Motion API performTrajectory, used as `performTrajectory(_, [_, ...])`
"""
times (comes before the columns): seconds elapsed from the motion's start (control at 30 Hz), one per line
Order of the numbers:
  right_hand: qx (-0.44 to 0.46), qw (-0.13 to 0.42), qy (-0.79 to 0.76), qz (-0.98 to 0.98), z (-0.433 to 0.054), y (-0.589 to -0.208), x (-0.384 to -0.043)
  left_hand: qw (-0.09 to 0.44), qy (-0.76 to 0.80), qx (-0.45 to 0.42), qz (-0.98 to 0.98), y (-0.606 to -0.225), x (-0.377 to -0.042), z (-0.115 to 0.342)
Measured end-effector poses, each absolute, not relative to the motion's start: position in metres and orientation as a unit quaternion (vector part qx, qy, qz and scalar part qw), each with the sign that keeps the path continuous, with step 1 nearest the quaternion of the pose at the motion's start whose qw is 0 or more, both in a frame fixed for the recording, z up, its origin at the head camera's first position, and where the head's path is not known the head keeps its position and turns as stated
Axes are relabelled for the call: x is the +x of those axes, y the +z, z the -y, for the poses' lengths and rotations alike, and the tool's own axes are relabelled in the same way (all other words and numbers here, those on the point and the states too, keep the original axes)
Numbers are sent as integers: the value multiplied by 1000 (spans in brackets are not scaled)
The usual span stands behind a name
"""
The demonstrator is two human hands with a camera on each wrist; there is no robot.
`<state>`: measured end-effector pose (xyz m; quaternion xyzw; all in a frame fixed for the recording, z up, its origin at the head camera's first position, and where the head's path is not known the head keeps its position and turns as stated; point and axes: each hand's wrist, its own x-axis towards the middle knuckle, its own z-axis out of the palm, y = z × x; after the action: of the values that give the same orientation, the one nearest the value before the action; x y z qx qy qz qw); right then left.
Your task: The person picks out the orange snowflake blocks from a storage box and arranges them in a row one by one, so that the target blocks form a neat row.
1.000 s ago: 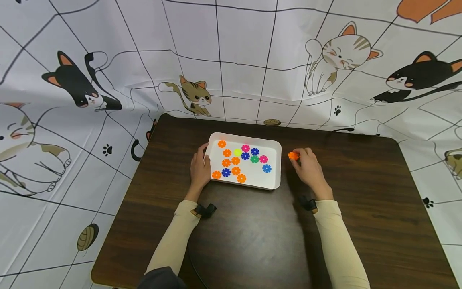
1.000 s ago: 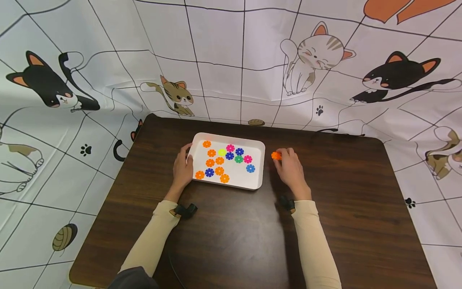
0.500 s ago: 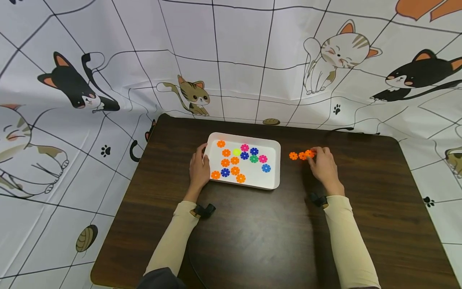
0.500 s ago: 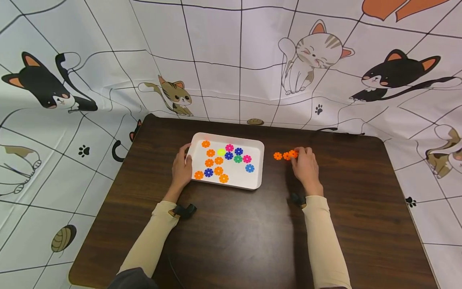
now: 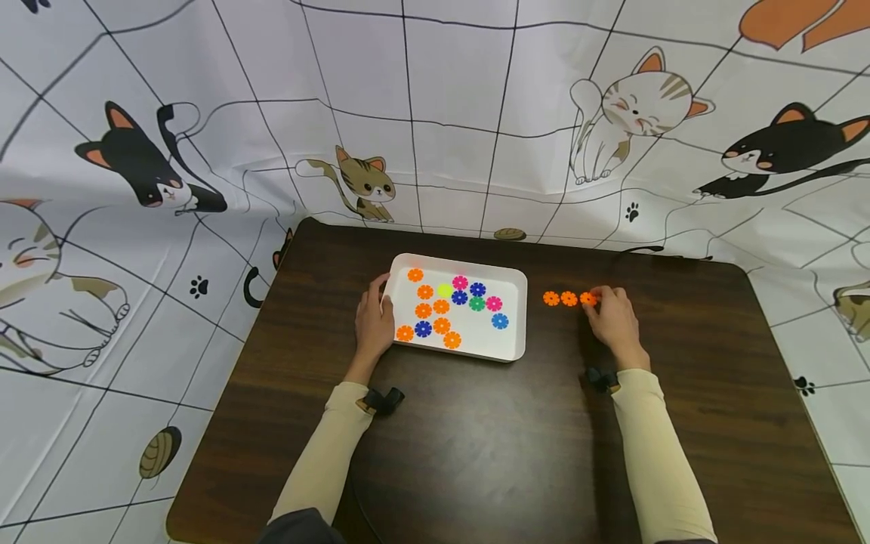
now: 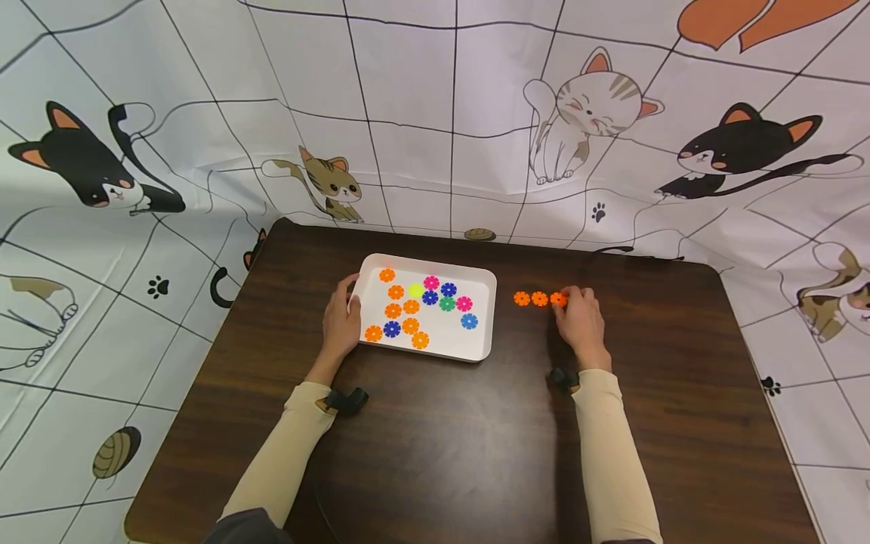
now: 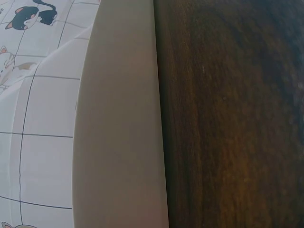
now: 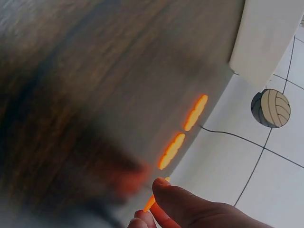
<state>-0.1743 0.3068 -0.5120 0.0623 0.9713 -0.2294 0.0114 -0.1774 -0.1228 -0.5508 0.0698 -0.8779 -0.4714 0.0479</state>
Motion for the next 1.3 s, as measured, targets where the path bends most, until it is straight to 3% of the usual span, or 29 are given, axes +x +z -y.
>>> performTrajectory(0.73, [92,17,-231,-968,-309,-524,-177,51,-474,71,876,-551,-176,124])
performTrajectory(1.03, [63,-32,-227,-971,-298,-510,-171,54,-471,68,878,-552,-178,123])
performTrajectory(1.3, [45,-31,-240,-969,-280,-494,-166,53,-472,67,877,-554,-178,124])
